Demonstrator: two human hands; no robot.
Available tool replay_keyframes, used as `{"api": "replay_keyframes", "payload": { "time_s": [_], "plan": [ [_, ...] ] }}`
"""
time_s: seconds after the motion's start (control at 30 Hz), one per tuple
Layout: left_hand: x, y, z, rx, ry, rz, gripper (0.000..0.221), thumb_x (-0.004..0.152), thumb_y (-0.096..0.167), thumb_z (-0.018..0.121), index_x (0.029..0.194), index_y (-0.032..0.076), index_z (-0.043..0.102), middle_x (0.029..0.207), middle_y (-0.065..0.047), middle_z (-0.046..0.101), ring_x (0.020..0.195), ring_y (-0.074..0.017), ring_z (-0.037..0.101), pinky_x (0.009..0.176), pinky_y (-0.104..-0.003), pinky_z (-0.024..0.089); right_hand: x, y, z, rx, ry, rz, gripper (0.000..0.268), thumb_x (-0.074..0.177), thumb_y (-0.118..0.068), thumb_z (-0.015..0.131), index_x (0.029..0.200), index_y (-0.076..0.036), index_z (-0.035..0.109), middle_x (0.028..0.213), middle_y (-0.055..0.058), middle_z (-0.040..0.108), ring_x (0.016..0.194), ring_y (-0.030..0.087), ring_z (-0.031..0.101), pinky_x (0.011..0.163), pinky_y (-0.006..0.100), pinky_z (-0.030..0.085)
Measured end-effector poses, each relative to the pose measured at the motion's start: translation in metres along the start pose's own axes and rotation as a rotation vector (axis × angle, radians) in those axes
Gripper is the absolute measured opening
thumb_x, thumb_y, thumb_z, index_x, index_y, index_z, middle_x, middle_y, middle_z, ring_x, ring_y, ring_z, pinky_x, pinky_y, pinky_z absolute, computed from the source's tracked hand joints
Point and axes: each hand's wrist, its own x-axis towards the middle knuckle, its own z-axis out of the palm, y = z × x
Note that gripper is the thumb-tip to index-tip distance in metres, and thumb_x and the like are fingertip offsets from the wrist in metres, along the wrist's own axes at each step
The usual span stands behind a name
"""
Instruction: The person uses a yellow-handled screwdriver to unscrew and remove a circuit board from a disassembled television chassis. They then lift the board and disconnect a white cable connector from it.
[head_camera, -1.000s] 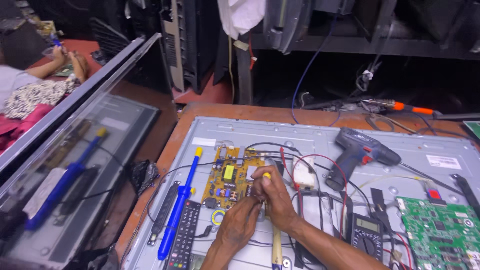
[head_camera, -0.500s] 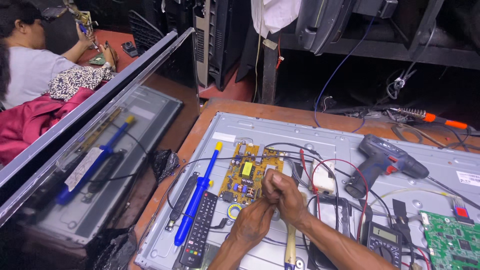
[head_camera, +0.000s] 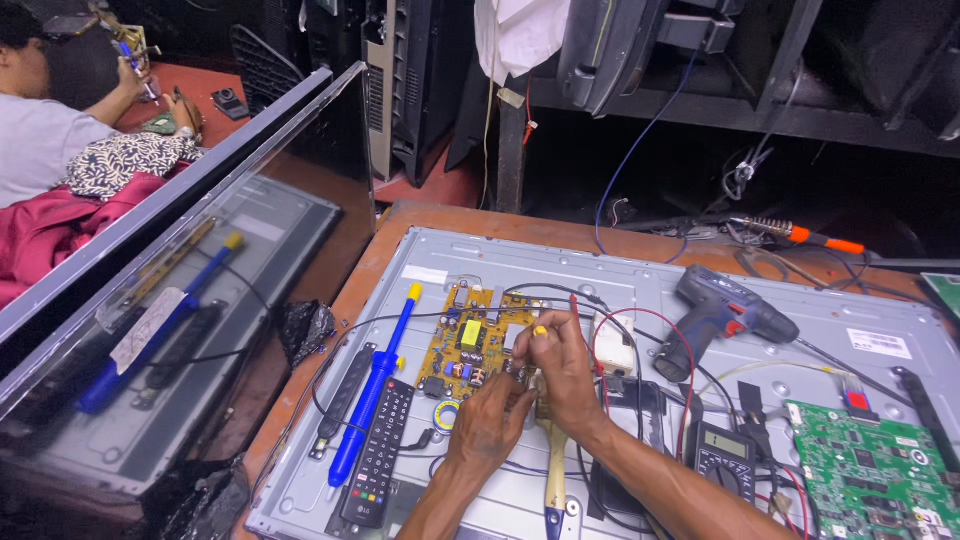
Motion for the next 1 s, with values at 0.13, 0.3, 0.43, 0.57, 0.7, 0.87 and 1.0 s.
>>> {"api": "replay_keyframes", "payload": {
  "time_s": [0.13, 0.3, 0.43, 0.57, 0.7, 0.87, 1.0],
  "plan": [
    [0.003, 0.007, -0.003, -0.056, -0.020, -0.051, 0.012, 0.096, 0.016, 0.069, 0.095, 0.010, 0.059, 0.086, -0.005, 0.068, 0.075, -0.0254, 0.069, 0.062, -0.041, 0.053, 0.000, -0.011, -0.007, -0.157, -0.001, -0.002, 0.025, 0.101, -0.031, 0.059, 0.108, -0.006, 0.059, 0.094, 0.012, 0.068, 0.078, 0.019, 0.070, 0.073, 0.031, 0.059],
    [0.000, -0.003, 0.003, -0.092, 0.007, 0.155, 0.022, 0.102, 0.006, 0.054, 0.120, -0.001, 0.064, 0.106, -0.020, 0.075, 0.087, -0.0372, 0.074, 0.077, -0.046, 0.059, -0.002, -0.034, -0.012, -0.433, -0.160, 0.032, 0.056, 0.105, -0.043, 0.036, 0.136, -0.004, 0.062, 0.104, 0.006, 0.070, 0.098, 0.016, 0.064, 0.093, 0.031, 0.051],
    [0.001, -0.004, 0.005, -0.038, 0.040, 0.124, 0.006, 0.098, 0.009, 0.066, 0.102, 0.006, 0.062, 0.085, -0.009, 0.069, 0.072, -0.0308, 0.069, 0.058, -0.042, 0.051, 0.000, -0.045, -0.013, -0.684, -0.176, -0.196, 0.050, 0.097, -0.043, 0.059, 0.136, -0.011, 0.064, 0.113, 0.007, 0.071, 0.105, 0.017, 0.068, 0.091, 0.032, 0.053],
    [0.006, 0.003, -0.002, -0.063, 0.051, 0.022, 0.017, 0.096, 0.020, 0.072, 0.094, 0.008, 0.060, 0.085, -0.006, 0.069, 0.070, -0.0244, 0.069, 0.057, -0.040, 0.055, -0.004, -0.048, -0.011, -0.724, -0.105, -0.312, 0.043, 0.094, -0.023, 0.073, 0.134, -0.012, 0.067, 0.102, 0.005, 0.069, 0.088, 0.013, 0.065, 0.078, 0.024, 0.059],
    [0.005, 0.010, -0.007, -0.128, -0.063, 0.142, 0.019, 0.106, 0.008, 0.045, 0.119, 0.001, 0.058, 0.095, -0.015, 0.066, 0.071, -0.0311, 0.067, 0.055, -0.045, 0.055, -0.006, -0.062, -0.006, -0.808, -0.110, -0.323, 0.030, 0.100, -0.024, 0.062, 0.126, -0.011, 0.069, 0.119, 0.007, 0.075, 0.099, 0.016, 0.070, 0.081, 0.027, 0.054],
    [0.007, 0.008, -0.006, -0.087, 0.017, 0.087, 0.012, 0.099, 0.015, 0.066, 0.102, 0.003, 0.066, 0.086, -0.011, 0.073, 0.070, -0.0276, 0.073, 0.056, -0.040, 0.058, -0.014, -0.057, -0.008, -0.783, -0.150, -0.130, 0.040, 0.097, -0.036, 0.062, 0.129, -0.013, 0.065, 0.121, 0.006, 0.074, 0.104, 0.018, 0.072, 0.088, 0.030, 0.058],
    [0.011, 0.005, -0.007, -0.089, 0.030, -0.007, 0.022, 0.092, 0.024, 0.077, 0.095, 0.007, 0.064, 0.086, -0.006, 0.072, 0.069, -0.0221, 0.073, 0.060, -0.038, 0.060, -0.014, -0.055, -0.004, -0.824, -0.120, -0.090, 0.032, 0.094, -0.034, 0.068, 0.121, -0.018, 0.070, 0.123, 0.002, 0.076, 0.097, 0.013, 0.077, 0.080, 0.027, 0.064]
  ]
}}
